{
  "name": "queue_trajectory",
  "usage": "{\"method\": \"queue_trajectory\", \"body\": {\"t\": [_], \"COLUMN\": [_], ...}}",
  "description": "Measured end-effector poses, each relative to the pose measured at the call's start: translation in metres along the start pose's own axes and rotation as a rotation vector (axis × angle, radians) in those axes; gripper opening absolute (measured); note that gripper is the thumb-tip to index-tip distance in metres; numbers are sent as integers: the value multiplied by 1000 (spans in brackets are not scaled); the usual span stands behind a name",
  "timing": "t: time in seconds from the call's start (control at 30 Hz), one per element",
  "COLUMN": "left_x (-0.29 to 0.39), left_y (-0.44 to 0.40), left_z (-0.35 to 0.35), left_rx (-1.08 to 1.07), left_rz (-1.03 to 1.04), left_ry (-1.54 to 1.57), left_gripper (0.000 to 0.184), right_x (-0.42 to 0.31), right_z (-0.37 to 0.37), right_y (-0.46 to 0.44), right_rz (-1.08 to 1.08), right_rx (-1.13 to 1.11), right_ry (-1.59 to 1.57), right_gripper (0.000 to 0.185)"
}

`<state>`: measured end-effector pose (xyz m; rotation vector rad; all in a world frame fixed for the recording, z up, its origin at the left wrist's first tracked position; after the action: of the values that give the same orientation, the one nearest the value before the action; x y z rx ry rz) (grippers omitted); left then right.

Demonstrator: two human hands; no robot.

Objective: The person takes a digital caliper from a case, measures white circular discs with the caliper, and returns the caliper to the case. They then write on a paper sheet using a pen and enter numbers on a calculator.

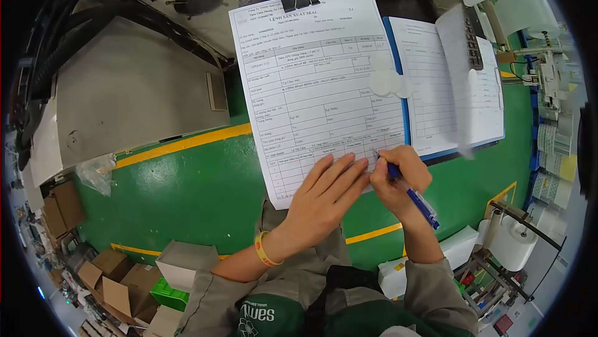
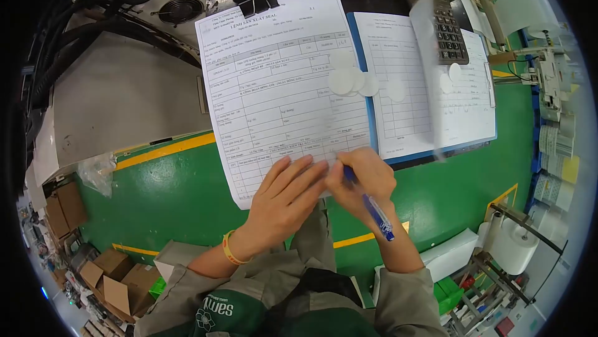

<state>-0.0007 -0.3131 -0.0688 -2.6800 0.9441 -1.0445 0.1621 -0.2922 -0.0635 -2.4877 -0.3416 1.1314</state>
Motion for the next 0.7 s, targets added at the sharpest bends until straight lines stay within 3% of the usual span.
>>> {"method": "queue_trajectory", "body": {"t": [0.27, 0.37, 0.7], "left_x": [7, 19, 17], "left_y": [-3, -13, -18], "left_z": [1, 8, 24], "left_rx": [-65, -39, 66], "left_rz": [-17, -86, -97], "left_ry": [-100, -153, -227], "left_gripper": [52, 61, 64], "right_x": [2, 6, 14], "right_z": [-25, -26, -19], "right_y": [-1, -1, -1], "right_rz": [103, 205, 76], "right_rx": [122, 8, 0], "right_ry": [-27, 12, 6], "right_gripper": [10, 10, 12]}}
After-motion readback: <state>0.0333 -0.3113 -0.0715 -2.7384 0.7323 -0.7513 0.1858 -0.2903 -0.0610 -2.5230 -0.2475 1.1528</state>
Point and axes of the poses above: each hand's wrist, its own y-axis away from the middle knuckle, its own z-axis out of the palm, x = y × z, the point moved 2 cm from there along -y, towards the middle knuckle
